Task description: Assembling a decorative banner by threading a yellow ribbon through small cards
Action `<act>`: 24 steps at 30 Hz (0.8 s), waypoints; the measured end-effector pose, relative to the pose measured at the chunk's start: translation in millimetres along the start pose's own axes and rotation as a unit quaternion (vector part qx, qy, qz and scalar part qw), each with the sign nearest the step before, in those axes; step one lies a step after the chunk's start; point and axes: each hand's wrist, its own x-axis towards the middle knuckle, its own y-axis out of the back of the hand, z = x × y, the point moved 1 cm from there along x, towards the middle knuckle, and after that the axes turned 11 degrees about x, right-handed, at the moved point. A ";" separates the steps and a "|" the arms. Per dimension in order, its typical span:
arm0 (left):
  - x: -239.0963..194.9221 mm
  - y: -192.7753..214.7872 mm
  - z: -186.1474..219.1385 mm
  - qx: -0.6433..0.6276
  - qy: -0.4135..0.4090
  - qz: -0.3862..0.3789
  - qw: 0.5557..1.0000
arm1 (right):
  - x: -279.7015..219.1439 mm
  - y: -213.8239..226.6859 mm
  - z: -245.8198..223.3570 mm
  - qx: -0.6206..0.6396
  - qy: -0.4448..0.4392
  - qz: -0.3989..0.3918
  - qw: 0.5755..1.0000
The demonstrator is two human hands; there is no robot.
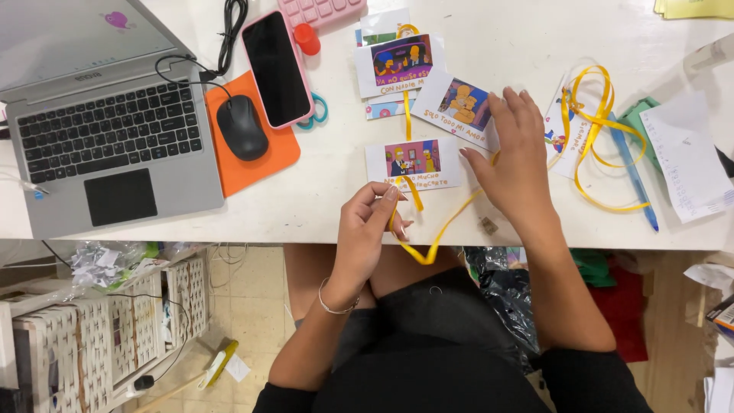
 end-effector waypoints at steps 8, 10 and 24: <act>-4.6 -2.7 19.1 0.032 -0.013 0.019 0.999 | 0.8 -7.5 18.1 -0.028 0.035 0.028 0.999; -5.5 -2.6 20.0 0.043 -0.013 0.020 0.999 | 0.0 -5.1 20.1 -0.019 0.055 0.040 0.997; -20.7 2.3 25.7 0.073 -0.072 0.038 0.994 | -1.6 -18.4 26.3 0.340 -0.019 0.028 0.940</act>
